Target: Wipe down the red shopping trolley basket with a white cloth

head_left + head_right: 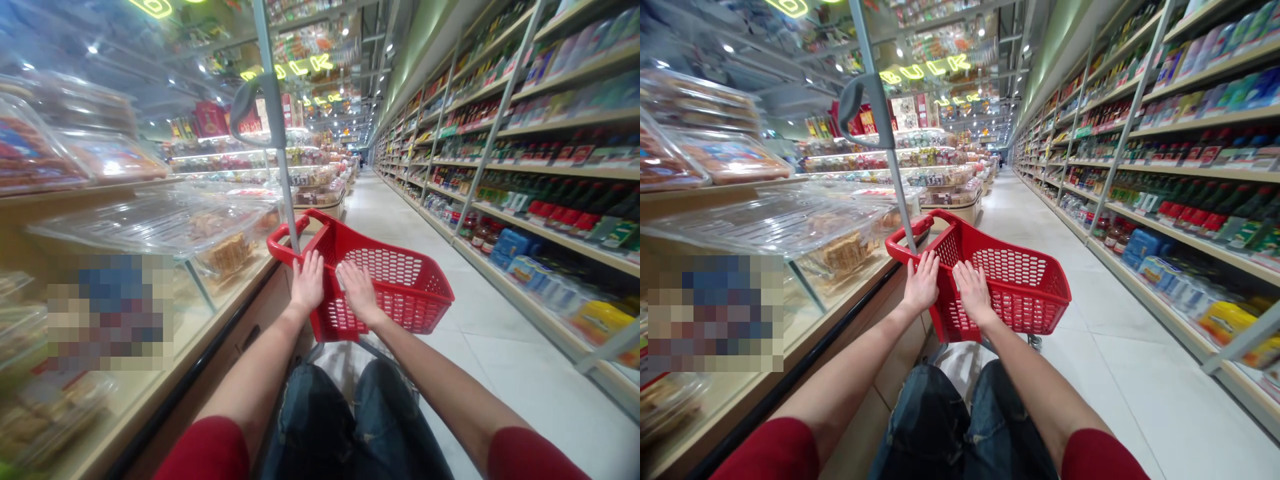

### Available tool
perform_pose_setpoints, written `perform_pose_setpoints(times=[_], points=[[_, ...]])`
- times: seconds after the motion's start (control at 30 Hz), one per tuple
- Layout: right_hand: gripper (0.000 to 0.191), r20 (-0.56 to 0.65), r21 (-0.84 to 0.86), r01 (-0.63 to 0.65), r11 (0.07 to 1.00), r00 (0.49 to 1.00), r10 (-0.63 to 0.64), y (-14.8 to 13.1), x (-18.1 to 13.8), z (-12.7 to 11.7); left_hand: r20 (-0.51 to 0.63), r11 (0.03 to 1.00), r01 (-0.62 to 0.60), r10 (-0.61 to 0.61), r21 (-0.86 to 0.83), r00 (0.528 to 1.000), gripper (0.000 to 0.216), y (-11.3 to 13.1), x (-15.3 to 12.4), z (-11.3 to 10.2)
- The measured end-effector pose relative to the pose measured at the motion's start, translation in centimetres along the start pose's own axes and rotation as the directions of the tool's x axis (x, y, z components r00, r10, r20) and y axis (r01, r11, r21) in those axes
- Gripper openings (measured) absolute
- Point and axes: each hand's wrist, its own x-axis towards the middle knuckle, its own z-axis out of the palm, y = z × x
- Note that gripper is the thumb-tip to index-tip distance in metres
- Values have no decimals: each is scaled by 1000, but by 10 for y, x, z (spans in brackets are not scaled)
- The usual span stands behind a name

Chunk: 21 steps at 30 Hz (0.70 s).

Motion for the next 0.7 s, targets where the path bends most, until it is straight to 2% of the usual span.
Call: perform_pose_setpoints(times=[0.07,0.13,0.23,0.37,0.57,0.7], points=[[53,64,-20,-53,998,996,55,5,6,-1,57,1000,-14,13,28,998,59,1,7,-4],[54,106,-49,-99,994,989,104,18,-2,0,98,999,-12,7,51,995,57,3,8,-5],[54,104,-111,-197,974,972,208,50,-31,-1,121,997,-19,11,68,993,60,6,4,-5],[54,65,-179,-380,907,916,397,85,-68,-7,151,997,-37,26,71,988,66,7,-4,-11],[53,-16,-153,-481,863,875,484,83,-74,-4,150,999,-24,19,33,989,69,12,-11,-22],[52,-10,-150,-499,853,864,504,83,-72,-4,147,998,-30,20,60,989,69,17,-17,-23]])
